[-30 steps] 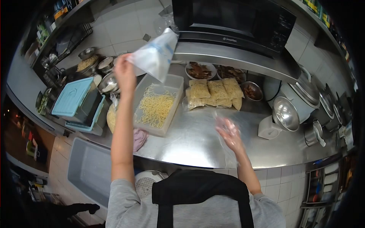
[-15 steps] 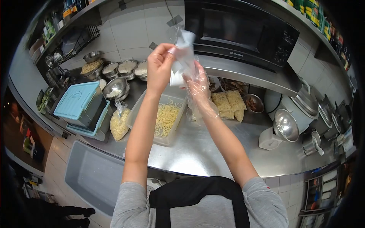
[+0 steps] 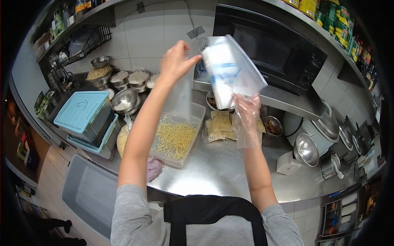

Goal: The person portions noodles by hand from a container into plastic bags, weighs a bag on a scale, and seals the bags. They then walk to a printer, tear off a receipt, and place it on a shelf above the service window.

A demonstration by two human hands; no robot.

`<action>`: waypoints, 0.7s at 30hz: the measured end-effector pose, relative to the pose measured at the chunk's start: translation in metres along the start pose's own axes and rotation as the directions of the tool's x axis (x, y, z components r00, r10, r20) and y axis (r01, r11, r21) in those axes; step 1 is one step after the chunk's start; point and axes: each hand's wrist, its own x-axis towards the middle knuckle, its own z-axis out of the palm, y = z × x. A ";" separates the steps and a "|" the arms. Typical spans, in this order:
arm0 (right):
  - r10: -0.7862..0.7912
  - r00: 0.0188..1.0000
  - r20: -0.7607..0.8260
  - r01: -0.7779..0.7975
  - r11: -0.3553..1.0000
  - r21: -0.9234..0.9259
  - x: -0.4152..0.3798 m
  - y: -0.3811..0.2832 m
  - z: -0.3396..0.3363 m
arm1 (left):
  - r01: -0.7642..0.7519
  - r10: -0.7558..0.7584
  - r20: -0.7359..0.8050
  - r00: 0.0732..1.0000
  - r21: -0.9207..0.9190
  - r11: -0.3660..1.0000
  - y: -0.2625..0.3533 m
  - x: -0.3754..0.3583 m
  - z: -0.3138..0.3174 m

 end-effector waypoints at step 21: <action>-0.409 0.776 0.480 0.597 0.232 -0.768 0.079 -0.015 0.088 | -0.012 0.017 0.088 0.996 -0.057 0.998 -0.020 0.046 0.040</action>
